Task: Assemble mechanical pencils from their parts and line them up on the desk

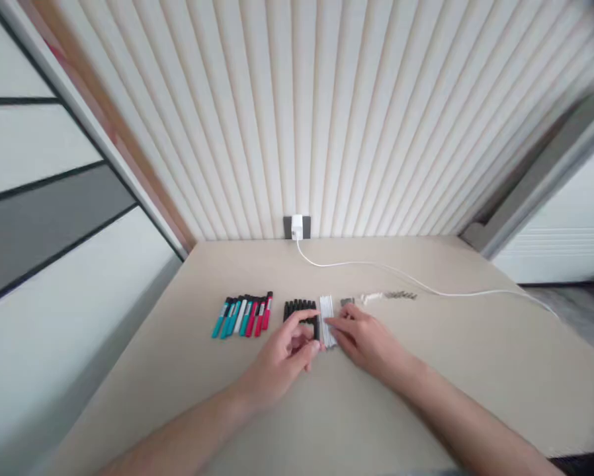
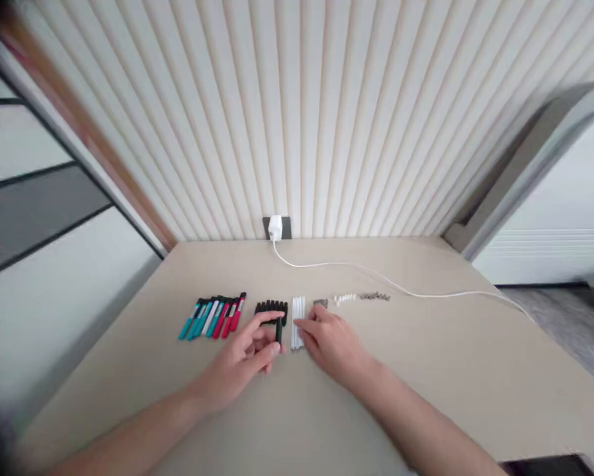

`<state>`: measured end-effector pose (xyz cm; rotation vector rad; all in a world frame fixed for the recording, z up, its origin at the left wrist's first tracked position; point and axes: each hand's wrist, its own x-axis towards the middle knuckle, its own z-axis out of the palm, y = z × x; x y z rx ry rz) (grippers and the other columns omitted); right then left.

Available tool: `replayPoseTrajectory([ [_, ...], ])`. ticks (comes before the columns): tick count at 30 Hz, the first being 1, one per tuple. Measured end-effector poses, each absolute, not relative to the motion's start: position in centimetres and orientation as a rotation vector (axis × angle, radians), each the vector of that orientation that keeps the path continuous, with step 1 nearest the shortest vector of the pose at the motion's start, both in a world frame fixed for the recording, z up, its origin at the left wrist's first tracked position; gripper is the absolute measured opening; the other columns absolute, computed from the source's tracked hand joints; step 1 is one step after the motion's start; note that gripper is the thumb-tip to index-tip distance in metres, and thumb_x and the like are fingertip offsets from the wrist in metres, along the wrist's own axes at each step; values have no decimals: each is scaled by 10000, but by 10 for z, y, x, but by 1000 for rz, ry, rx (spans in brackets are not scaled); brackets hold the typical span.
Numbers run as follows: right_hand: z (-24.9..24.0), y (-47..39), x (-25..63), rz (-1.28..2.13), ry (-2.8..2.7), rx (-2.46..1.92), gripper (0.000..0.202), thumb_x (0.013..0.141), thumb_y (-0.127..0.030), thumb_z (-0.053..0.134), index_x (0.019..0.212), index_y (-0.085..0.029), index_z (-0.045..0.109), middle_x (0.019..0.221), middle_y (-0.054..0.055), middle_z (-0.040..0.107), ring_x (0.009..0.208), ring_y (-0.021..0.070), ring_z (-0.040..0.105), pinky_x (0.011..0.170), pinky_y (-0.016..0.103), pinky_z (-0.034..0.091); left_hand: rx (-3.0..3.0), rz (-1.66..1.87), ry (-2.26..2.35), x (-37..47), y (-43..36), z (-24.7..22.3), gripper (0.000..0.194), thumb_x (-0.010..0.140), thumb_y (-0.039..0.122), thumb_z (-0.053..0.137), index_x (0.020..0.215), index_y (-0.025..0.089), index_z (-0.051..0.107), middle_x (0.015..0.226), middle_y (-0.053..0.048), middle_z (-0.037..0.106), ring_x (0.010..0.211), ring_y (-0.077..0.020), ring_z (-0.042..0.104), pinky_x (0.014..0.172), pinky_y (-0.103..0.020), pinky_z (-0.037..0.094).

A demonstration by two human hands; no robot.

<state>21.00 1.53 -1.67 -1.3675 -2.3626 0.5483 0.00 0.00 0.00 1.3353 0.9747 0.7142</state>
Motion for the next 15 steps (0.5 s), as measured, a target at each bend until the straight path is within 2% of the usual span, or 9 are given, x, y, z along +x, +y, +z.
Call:
replayPoseTrajectory([
  [7,-14,13,210,556,-2355,-1365,286,927,-224,466,1161,-240,629,949,62,560,780,157,601,729,279,472,1310,723,980,1,-2,5,422,873,284,558,1265,213,421,880,-11,608,626,-89,512,635,-252,461],
  [15,-5,11,211,571,-2412,-1326,374,874,-370,591,1233,-266,588,999,66,555,831,185,605,769,307,480,1318,734,966,0,-3,3,432,882,290,552,1289,235,416,852,11,578,631,-90,519,639,-254,460],
])
